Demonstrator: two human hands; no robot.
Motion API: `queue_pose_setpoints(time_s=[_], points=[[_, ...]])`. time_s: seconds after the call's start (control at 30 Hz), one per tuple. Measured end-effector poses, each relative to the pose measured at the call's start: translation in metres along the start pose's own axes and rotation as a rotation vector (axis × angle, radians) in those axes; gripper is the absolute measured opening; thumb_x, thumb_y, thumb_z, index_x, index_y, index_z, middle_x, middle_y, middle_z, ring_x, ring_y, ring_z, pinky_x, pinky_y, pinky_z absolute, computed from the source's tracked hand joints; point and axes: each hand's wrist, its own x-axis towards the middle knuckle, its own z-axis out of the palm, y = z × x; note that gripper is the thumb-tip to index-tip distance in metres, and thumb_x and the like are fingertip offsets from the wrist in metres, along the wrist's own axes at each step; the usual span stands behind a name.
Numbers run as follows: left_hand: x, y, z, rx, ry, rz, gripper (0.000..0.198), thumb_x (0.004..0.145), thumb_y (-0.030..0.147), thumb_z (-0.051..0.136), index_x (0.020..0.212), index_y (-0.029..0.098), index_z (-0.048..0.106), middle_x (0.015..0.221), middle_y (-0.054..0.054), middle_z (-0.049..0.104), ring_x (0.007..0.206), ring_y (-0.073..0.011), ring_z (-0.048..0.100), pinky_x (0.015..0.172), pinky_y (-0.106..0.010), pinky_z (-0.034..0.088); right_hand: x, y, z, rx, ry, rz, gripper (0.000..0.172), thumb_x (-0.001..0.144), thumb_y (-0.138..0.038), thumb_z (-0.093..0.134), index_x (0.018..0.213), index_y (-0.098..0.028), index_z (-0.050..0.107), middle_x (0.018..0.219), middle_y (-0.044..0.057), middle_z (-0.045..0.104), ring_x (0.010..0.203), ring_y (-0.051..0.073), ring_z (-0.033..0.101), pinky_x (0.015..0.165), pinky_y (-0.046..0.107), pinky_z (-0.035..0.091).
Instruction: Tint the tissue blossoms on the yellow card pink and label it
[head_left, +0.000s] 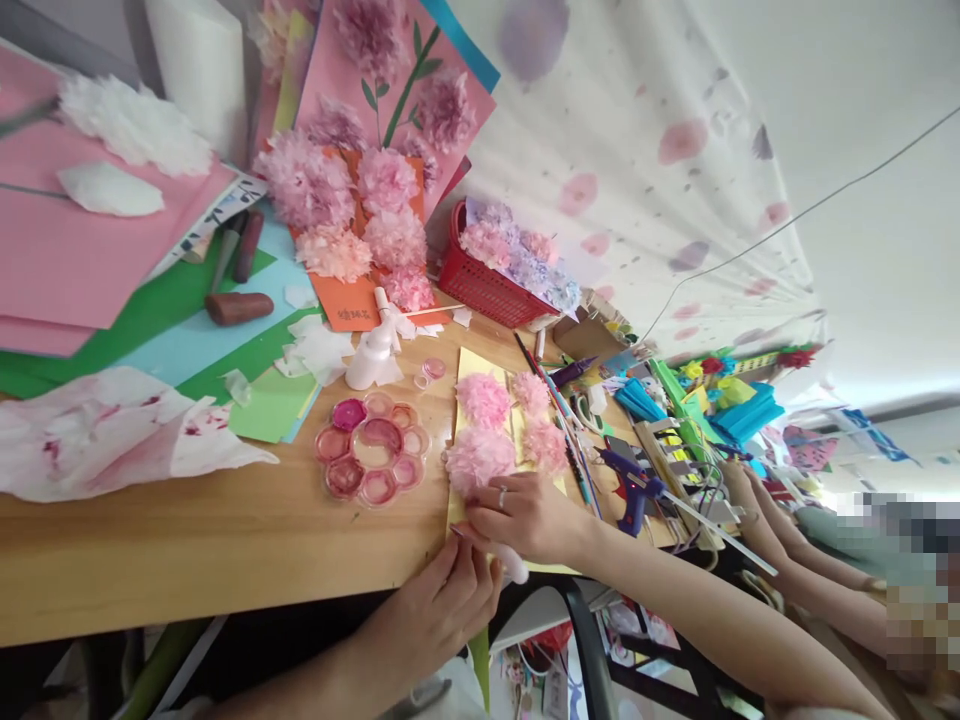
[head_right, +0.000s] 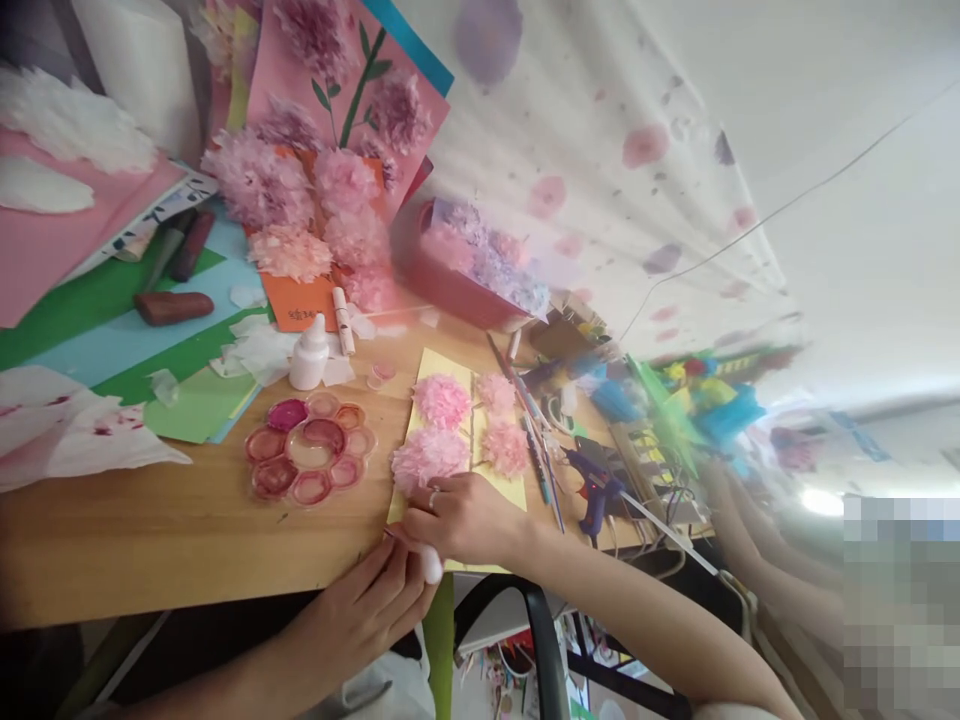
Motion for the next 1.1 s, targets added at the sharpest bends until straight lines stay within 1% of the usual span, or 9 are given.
queue_pose_setpoints(time_s=[0.1, 0.23, 0.33, 0.5, 0.57, 0.63, 0.7, 0.93, 1.1], points=[[-0.001, -0.002, -0.002, 0.001, -0.008, -0.017, 0.036, 0.095, 0.027, 0.05, 0.129, 0.02, 0.062, 0.123, -0.006, 0.064, 0.113, -0.0209, 0.057, 0.108, -0.039, 0.037, 0.025, 0.014, 0.008, -0.043, 0.04, 0.011, 0.035, 0.102, -0.023, 0.047, 0.07, -0.02, 0.06, 0.062, 0.0, 0.061, 0.056, 0.013, 0.05, 0.053, 0.029, 0.028], [-0.001, -0.004, -0.004, -0.002, -0.011, -0.015, 0.039, 0.095, 0.026, 0.049, 0.133, 0.018, 0.058, 0.126, -0.007, 0.065, 0.115, -0.0203, 0.057, 0.108, -0.036, 0.036, 0.041, 0.054, 0.003, 0.038, -0.011, 0.421, 0.038, 0.101, -0.032, 0.047, 0.068, -0.019, 0.06, 0.06, 0.001, 0.061, 0.056, 0.012, 0.049, 0.055, 0.027, 0.028], [-0.002, -0.005, -0.004, -0.009, -0.025, -0.015, 0.041, 0.095, 0.026, 0.049, 0.134, 0.018, 0.057, 0.125, -0.007, 0.065, 0.116, -0.0197, 0.057, 0.109, -0.036, 0.035, 0.03, 0.083, -0.01, 0.235, 0.01, 0.677, 0.044, 0.1, -0.037, 0.048, 0.061, -0.018, 0.057, 0.056, 0.002, 0.062, 0.054, 0.011, 0.05, 0.058, 0.025, 0.033], [-0.003, -0.007, -0.003, 0.011, -0.026, -0.003, 0.043, 0.095, 0.029, 0.049, 0.135, 0.017, 0.056, 0.127, -0.009, 0.064, 0.118, -0.0209, 0.056, 0.11, -0.037, 0.035, -0.003, 0.069, -0.013, 0.55, 0.532, 0.993, 0.051, 0.096, -0.056, 0.05, 0.065, -0.017, 0.061, 0.063, 0.005, 0.067, 0.055, 0.013, 0.055, 0.052, 0.025, 0.038], [-0.003, -0.007, -0.004, 0.017, -0.044, 0.009, 0.044, 0.095, 0.029, 0.049, 0.136, 0.016, 0.056, 0.129, -0.009, 0.064, 0.118, -0.0218, 0.056, 0.112, -0.038, 0.034, -0.008, 0.043, -0.008, 0.658, 0.555, 0.915, 0.051, 0.093, -0.058, 0.054, 0.061, -0.018, 0.059, 0.065, 0.006, 0.067, 0.057, 0.013, 0.056, 0.051, 0.025, 0.04], [-0.003, -0.007, -0.006, 0.017, -0.059, 0.018, 0.045, 0.094, 0.029, 0.048, 0.137, 0.016, 0.055, 0.128, -0.009, 0.065, 0.118, -0.0225, 0.057, 0.114, -0.04, 0.032, -0.01, 0.018, -0.004, 0.9, 0.316, 0.766, 0.047, 0.089, -0.055, 0.063, 0.06, -0.018, 0.058, 0.057, 0.002, 0.063, 0.05, 0.012, 0.054, 0.046, 0.024, 0.038], [-0.003, -0.007, -0.007, 0.017, -0.071, 0.025, 0.045, 0.094, 0.029, 0.049, 0.137, 0.016, 0.056, 0.127, -0.009, 0.066, 0.117, -0.023, 0.057, 0.117, -0.041, 0.028, -0.011, 0.004, -0.002, 1.049, 0.27, 0.749, 0.046, 0.093, -0.052, 0.058, 0.062, -0.018, 0.058, 0.055, 0.001, 0.061, 0.048, 0.01, 0.053, 0.044, 0.022, 0.037], [-0.004, -0.007, -0.005, 0.04, -0.063, 0.047, 0.049, 0.091, 0.028, 0.054, 0.138, 0.015, 0.056, 0.128, -0.012, 0.067, 0.117, -0.0235, 0.058, 0.123, -0.045, 0.021, -0.015, 0.027, 0.008, 0.44, 0.469, 0.984, 0.041, 0.099, -0.04, 0.047, 0.066, -0.019, 0.057, 0.064, 0.003, 0.062, 0.058, 0.013, 0.051, 0.056, 0.027, 0.035], [-0.006, -0.006, -0.005, 0.043, -0.087, 0.055, 0.051, 0.091, 0.028, 0.053, 0.139, 0.015, 0.055, 0.128, -0.012, 0.067, 0.117, -0.0236, 0.06, 0.124, -0.046, 0.021, -0.008, 0.011, 0.01, 0.737, 0.333, 0.646, 0.038, 0.098, -0.039, 0.053, 0.065, -0.02, 0.057, 0.062, 0.001, 0.062, 0.057, 0.011, 0.052, 0.057, 0.024, 0.038]])
